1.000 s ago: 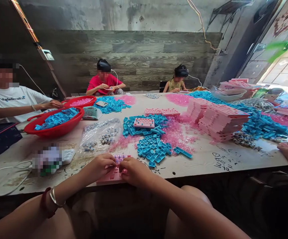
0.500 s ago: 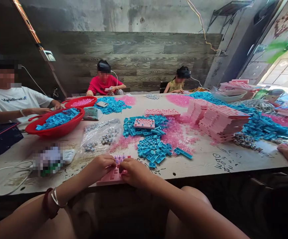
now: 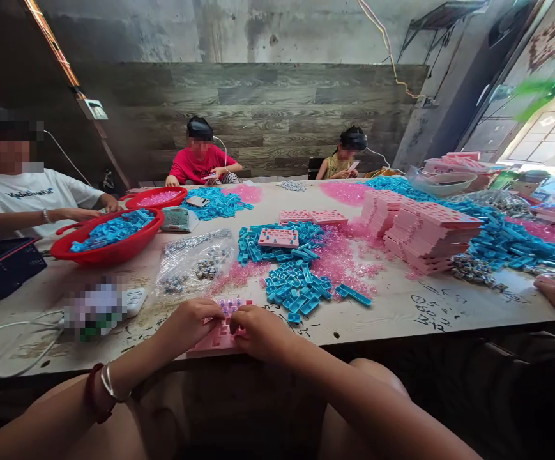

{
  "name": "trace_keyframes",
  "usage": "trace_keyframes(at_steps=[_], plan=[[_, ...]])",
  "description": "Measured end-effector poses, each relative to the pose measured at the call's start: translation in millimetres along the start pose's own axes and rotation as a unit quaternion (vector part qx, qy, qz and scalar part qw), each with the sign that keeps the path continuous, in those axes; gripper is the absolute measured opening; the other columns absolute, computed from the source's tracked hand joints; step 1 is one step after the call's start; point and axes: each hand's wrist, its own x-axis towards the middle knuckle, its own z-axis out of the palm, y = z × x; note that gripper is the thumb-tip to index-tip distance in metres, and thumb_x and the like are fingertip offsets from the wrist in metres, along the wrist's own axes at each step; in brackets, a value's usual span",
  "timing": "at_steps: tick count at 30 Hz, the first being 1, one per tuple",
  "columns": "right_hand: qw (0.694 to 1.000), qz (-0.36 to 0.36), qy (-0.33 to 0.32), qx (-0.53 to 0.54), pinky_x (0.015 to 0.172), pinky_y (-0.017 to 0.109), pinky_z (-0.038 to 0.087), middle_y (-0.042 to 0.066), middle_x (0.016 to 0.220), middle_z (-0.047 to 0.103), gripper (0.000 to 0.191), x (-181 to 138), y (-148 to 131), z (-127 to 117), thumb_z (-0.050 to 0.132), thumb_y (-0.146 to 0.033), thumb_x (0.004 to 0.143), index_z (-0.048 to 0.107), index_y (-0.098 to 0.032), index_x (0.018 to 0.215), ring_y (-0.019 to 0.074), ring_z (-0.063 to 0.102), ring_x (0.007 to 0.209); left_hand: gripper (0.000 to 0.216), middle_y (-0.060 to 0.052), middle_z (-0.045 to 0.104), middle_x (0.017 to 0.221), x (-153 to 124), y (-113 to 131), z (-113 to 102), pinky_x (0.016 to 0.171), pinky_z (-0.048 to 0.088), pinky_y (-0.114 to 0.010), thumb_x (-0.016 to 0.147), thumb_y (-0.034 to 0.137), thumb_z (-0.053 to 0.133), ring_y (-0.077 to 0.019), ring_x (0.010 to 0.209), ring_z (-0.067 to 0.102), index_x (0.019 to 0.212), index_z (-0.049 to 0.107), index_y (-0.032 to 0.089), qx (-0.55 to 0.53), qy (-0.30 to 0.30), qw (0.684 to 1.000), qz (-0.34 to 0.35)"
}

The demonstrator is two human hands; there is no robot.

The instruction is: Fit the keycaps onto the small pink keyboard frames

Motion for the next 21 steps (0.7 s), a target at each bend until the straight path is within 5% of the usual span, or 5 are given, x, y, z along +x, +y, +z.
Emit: trace_keyframes(at_steps=[16,21], plan=[[1.0,-0.004,0.005,-0.001,0.064,0.022,0.039,0.002,0.079,0.06,0.013,0.0,-0.1,-0.5,0.058,-0.01,0.069,0.06,-0.017,0.08,0.0132,0.053,0.072,0.019,-0.002,0.069,0.076,1.1,-5.7,-1.5,0.072,0.043,-0.026,0.074,0.008,0.056,-0.0162,0.075,0.059,0.08,0.07,0.02,-0.013,-0.007,1.0,-0.002],[0.996,-0.007,0.089,0.015,0.068,0.024,0.042,0.003,0.08,0.061,0.017,6.7,1.8,3.1,0.057,-0.008,0.069,0.058,-0.015,0.084,0.0142,0.054,0.074,0.012,-0.001,0.064,0.077,1.2,-2.4,-20.0,0.068,0.042,-0.024,0.072,0.013,0.059,-0.0145,0.072,0.057,0.082,0.064,0.017,-0.04,-0.002,0.998,-0.039]])
